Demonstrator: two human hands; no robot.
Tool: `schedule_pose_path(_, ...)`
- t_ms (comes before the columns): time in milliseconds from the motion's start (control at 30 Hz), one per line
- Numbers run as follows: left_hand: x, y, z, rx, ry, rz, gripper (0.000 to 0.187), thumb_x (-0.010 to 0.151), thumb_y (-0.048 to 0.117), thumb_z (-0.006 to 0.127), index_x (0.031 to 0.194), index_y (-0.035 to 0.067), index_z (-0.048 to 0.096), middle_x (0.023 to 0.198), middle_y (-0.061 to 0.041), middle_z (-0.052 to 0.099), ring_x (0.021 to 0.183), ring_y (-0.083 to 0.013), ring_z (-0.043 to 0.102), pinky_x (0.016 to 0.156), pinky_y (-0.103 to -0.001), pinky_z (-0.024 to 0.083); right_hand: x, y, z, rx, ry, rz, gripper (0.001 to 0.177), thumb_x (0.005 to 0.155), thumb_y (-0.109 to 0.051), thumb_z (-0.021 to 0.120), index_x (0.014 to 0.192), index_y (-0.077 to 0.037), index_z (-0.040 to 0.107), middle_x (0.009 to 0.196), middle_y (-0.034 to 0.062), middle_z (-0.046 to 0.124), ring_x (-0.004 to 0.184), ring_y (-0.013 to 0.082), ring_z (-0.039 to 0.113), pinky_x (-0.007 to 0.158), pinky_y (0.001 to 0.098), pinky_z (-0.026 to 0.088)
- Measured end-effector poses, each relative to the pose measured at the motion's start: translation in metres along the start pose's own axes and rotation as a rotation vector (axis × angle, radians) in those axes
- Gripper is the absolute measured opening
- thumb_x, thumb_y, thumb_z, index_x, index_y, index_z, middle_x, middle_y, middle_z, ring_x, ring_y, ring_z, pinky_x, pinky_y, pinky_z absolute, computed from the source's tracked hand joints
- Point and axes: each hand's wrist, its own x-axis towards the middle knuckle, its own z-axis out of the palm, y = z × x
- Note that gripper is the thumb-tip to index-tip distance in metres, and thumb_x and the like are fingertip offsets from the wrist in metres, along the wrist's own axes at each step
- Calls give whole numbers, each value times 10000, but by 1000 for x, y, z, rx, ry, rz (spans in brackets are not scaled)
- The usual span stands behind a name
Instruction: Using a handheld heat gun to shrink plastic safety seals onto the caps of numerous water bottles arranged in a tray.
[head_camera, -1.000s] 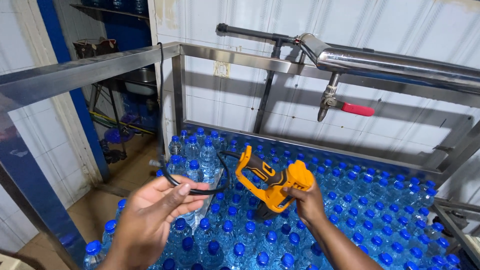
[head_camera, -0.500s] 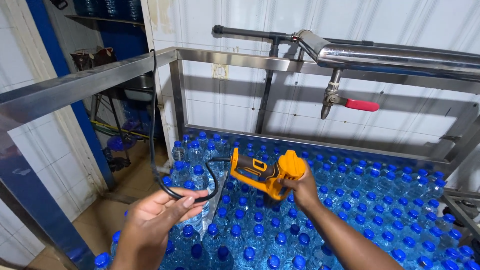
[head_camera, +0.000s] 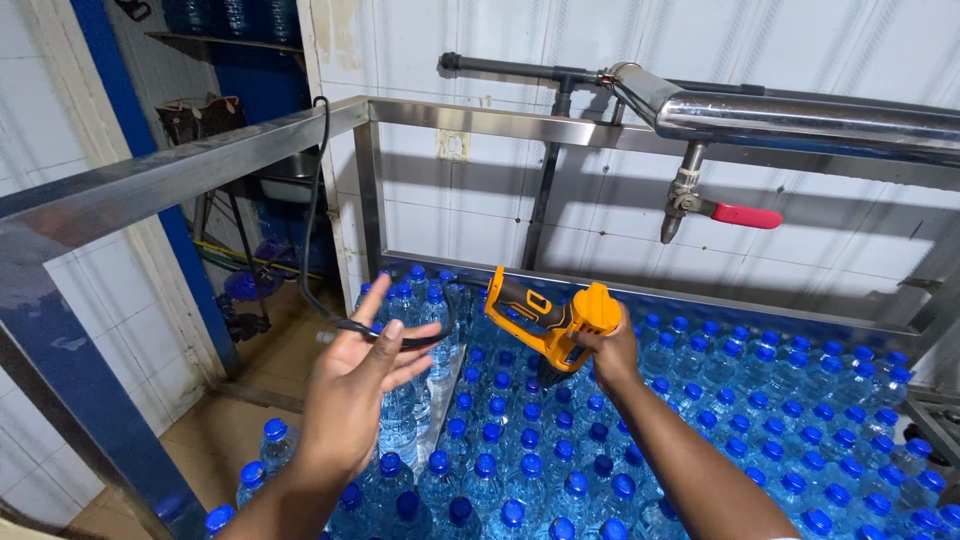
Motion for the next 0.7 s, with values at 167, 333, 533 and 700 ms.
schedule_pose_path(167, 2, -13, 6, 6, -125, 23, 923, 887, 427, 658, 1742, 175, 418, 1377, -286, 832, 1333, -392, 802, 1173, -508, 632, 1, -3, 10, 82, -14, -22, 845, 695, 94, 845, 1458, -75, 523, 1283, 116, 687, 1187, 309, 683, 1003, 483, 608)
schedule_pose_path(333, 18, -32, 14, 63, -159, 33, 894, 890, 449, 684, 1708, 160, 467, 1508, -221, 772, 1450, -379, 725, 1229, -499, 588, 23, 2, 10, -39, 32, -71, 866, 693, 81, 874, 1467, -100, 530, 1344, 93, 667, 1257, 298, 651, 1046, 473, 572)
schedule_pose_path(533, 40, -61, 22, -45, -151, 58, 561, 991, 231, 678, 1504, 4, 679, 1566, -264, 711, 1516, -347, 666, 1260, -511, 554, 47, 17, 22, -88, 49, -60, 912, 701, 84, 902, 1513, -105, 533, 1408, 95, 662, 1334, 307, 628, 1101, 477, 565)
schedule_pose_path(700, 24, -53, 26, 74, -95, 65, 430, 981, 265, 698, 1328, 36, 807, 1458, -169, 812, 1399, -298, 764, 1235, -468, 615, 42, 29, 43, 82, -65, 3, 908, 705, 82, 878, 1514, -87, 503, 1348, 120, 687, 1252, 311, 686, 1056, 482, 610)
